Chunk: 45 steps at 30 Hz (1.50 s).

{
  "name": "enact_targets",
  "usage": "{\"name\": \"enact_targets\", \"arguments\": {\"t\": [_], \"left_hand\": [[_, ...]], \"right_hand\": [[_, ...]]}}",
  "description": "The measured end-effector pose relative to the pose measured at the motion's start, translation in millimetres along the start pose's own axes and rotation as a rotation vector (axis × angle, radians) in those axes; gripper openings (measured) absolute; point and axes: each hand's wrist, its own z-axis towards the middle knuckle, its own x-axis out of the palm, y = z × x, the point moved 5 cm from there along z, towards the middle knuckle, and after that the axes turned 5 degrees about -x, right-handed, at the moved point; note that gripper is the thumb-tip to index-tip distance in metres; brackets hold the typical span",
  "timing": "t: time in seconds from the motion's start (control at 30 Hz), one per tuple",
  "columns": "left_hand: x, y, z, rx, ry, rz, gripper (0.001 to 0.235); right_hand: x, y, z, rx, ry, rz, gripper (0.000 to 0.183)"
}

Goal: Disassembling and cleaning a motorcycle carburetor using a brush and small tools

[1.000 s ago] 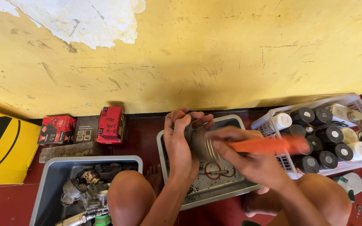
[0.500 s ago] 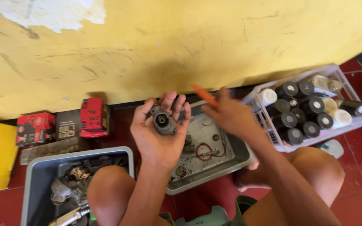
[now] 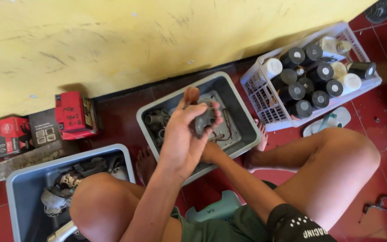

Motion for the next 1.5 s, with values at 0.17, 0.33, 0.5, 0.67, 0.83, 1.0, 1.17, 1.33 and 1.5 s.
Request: {"name": "enact_targets", "arguments": {"t": [0.17,0.33,0.5,0.67,0.83,1.0,1.17,1.33,1.5], "left_hand": [[3,-10,-7,0.027,-0.069,-0.08,0.01],[-20,-29,5,0.177,-0.2,-0.269,0.026],[-14,-46,-3,0.182,-0.321,-0.238,0.028],[-9,-53,-1,0.201,-0.476,-0.235,0.031],[-12,-49,2,0.191,-0.434,-0.229,0.041],[-20,-49,8,0.228,-0.224,-0.301,0.042],[-10,-53,-1,0.39,-0.013,-0.192,0.033],[0,-42,-4,0.33,0.001,-0.106,0.042],[12,-31,-7,0.424,0.26,-0.059,0.059]], "right_hand": [[8,-46,14,0.01,-0.091,0.386,0.01],[-28,-94,14,0.373,-0.381,0.579,0.028],[-45,-136,19,0.571,-0.473,0.13,0.053],[-37,-141,31,0.511,-0.455,-0.018,0.051],[-29,-144,35,0.43,-0.444,-0.094,0.059],[-47,-142,30,0.606,-0.612,0.313,0.019],[-161,-54,0,0.047,-1.199,0.957,0.012],[-274,119,-133,-0.535,-1.34,1.061,0.014],[-269,201,-208,-0.843,-1.533,0.525,0.014]]}}
